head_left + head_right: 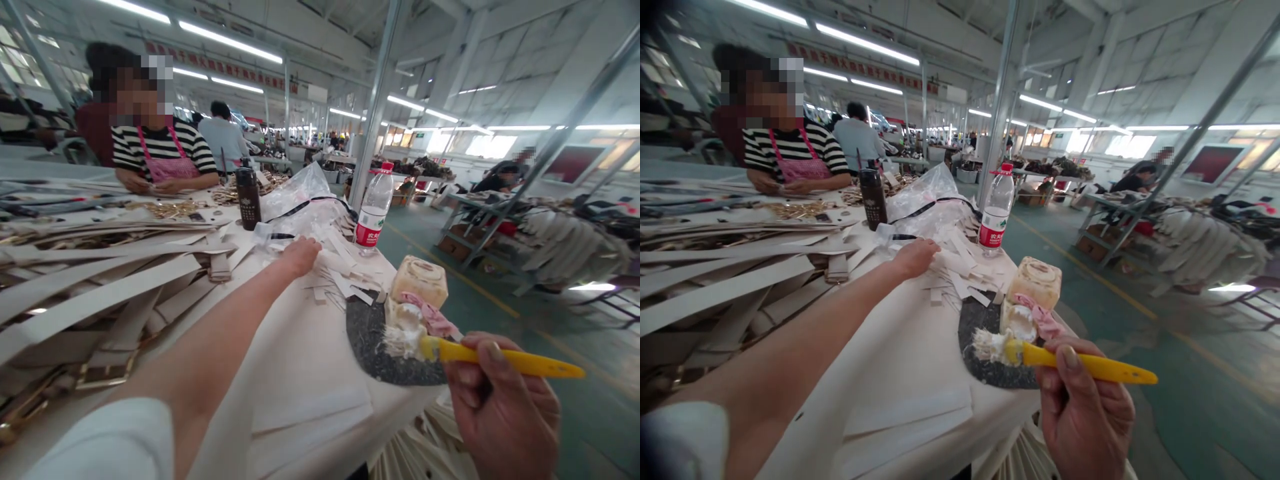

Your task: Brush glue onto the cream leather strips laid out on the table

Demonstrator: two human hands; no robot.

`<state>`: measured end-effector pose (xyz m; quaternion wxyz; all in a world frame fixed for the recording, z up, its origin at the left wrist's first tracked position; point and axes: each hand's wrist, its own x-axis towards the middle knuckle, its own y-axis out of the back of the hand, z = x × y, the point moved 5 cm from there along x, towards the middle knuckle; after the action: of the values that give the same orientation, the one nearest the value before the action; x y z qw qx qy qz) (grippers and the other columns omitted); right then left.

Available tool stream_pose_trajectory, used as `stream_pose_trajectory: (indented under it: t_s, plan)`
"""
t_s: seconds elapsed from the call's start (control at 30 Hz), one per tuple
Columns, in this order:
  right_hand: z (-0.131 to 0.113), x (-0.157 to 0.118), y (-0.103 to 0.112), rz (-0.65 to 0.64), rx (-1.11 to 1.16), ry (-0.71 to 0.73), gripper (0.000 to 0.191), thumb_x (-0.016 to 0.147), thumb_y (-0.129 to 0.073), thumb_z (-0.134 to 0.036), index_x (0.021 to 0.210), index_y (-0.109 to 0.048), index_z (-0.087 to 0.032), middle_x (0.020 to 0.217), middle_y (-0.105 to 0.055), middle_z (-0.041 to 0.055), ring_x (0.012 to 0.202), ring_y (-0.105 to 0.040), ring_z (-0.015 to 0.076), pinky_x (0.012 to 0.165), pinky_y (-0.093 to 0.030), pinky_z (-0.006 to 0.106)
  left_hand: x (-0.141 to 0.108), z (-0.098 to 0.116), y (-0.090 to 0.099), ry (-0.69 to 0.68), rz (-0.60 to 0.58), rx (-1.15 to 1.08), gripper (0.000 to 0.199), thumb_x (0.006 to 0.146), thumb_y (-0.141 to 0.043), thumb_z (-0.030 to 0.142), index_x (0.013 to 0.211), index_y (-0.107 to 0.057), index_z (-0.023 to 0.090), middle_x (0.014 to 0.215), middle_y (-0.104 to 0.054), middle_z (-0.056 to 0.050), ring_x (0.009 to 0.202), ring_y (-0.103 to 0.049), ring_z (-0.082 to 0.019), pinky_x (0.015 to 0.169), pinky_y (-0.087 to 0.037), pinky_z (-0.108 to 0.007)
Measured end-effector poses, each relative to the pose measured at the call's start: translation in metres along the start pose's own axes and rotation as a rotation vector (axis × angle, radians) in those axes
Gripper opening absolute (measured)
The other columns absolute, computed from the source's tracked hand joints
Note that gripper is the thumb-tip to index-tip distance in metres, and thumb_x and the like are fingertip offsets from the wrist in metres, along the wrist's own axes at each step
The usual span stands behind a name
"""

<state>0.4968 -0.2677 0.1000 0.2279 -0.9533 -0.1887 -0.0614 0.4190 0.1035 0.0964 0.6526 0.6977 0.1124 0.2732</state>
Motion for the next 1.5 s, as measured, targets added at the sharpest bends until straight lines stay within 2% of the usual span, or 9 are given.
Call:
stream_pose_trajectory:
  t_s: [0.17,0.27,0.37,0.47,0.6,0.73,0.87,1.13,1.5]
  plan:
    - [0.006,0.007,0.002,0.004,-0.061,0.009,0.032,0.071,-0.089,-0.044,0.076,-0.071,-0.017,0.065,-0.050,-0.0006,0.053,-0.044,0.0063,0.042,-0.036,0.013,0.025,0.002,-0.033,-0.083,-0.075,0.076,0.027,0.093,-0.047,0.008,0.107,-0.069,0.013,0.117,-0.066,-0.016,0.110,-0.062,-0.027,0.091,-0.050,-0.037]
    - [0.011,0.009,0.003,-0.007,-0.061,-0.019,0.032,0.072,-0.088,-0.044,0.079,-0.072,-0.018,0.061,-0.049,-0.0011,0.053,-0.044,0.0068,0.041,-0.035,0.013,0.026,0.005,-0.031,-0.121,-0.041,0.128,0.026,0.094,-0.044,0.009,0.101,-0.069,0.013,0.117,-0.066,-0.016,0.113,-0.061,-0.028,0.092,-0.049,-0.038]
    - [0.010,0.008,0.004,0.001,-0.054,-0.019,0.033,0.073,-0.089,-0.044,0.080,-0.071,-0.017,0.059,-0.049,-0.0016,0.051,-0.044,0.0064,0.040,-0.034,0.013,0.018,0.013,-0.016,-0.179,-0.008,0.180,0.028,0.095,-0.041,0.007,0.103,-0.068,0.011,0.111,-0.067,-0.017,0.107,-0.064,-0.028,0.091,-0.049,-0.041]
    - [0.001,0.007,0.008,-0.009,-0.033,0.033,0.029,0.075,-0.087,-0.038,0.080,-0.071,-0.015,0.061,-0.051,-0.0012,0.051,-0.046,0.0067,0.040,-0.032,0.014,-0.007,0.028,0.006,-0.257,0.025,0.216,0.034,0.098,-0.035,0.007,0.115,-0.064,0.011,0.109,-0.066,-0.016,0.102,-0.065,-0.029,0.089,-0.048,-0.044]
    - [-0.013,0.008,0.018,-0.063,0.003,0.134,0.017,0.083,-0.079,-0.027,0.082,-0.069,-0.014,0.059,-0.050,-0.0020,0.052,-0.046,0.0077,0.042,-0.031,0.017,-0.080,0.057,0.021,-0.442,0.064,0.322,0.029,0.102,-0.037,0.011,0.115,-0.062,0.016,0.104,-0.065,-0.011,0.093,-0.064,-0.026,0.076,-0.046,-0.039]
    - [-0.017,0.004,0.023,-0.106,-0.025,0.136,0.016,0.086,-0.076,-0.026,0.081,-0.068,-0.014,0.055,-0.048,-0.0027,0.050,-0.044,0.0075,0.041,-0.028,0.017,-0.163,0.073,0.016,-0.505,0.023,0.236,0.024,0.105,-0.043,0.019,0.117,-0.063,0.020,0.098,-0.064,-0.007,0.089,-0.061,-0.023,0.071,-0.046,-0.034]
    - [-0.013,-0.006,0.020,-0.139,-0.042,0.094,0.019,0.086,-0.079,-0.029,0.080,-0.069,-0.014,0.056,-0.048,-0.0033,0.049,-0.043,0.0068,0.040,-0.026,0.016,-0.211,0.075,0.002,-0.420,-0.044,0.061,0.026,0.106,-0.045,0.025,0.125,-0.061,0.021,0.102,-0.061,-0.006,0.095,-0.058,-0.023,0.076,-0.049,-0.035]
    - [-0.004,-0.019,0.013,-0.180,-0.014,0.034,0.026,0.080,-0.085,-0.036,0.081,-0.070,-0.014,0.052,-0.049,-0.0038,0.044,-0.042,0.0056,0.038,-0.025,0.015,-0.237,0.084,-0.006,-0.379,-0.121,-0.132,0.032,0.107,-0.042,0.028,0.133,-0.059,0.024,0.108,-0.057,-0.007,0.101,-0.055,-0.024,0.082,-0.050,-0.036]
    - [-0.006,-0.029,0.009,-0.216,-0.041,0.010,0.030,0.077,-0.088,-0.040,0.081,-0.071,-0.015,0.050,-0.049,-0.0042,0.044,-0.043,0.0058,0.038,-0.028,0.014,-0.242,0.085,-0.006,-0.456,-0.131,-0.184,0.036,0.108,-0.038,0.038,0.137,-0.059,0.033,0.118,-0.058,-0.007,0.100,-0.053,-0.024,0.092,-0.045,-0.038]
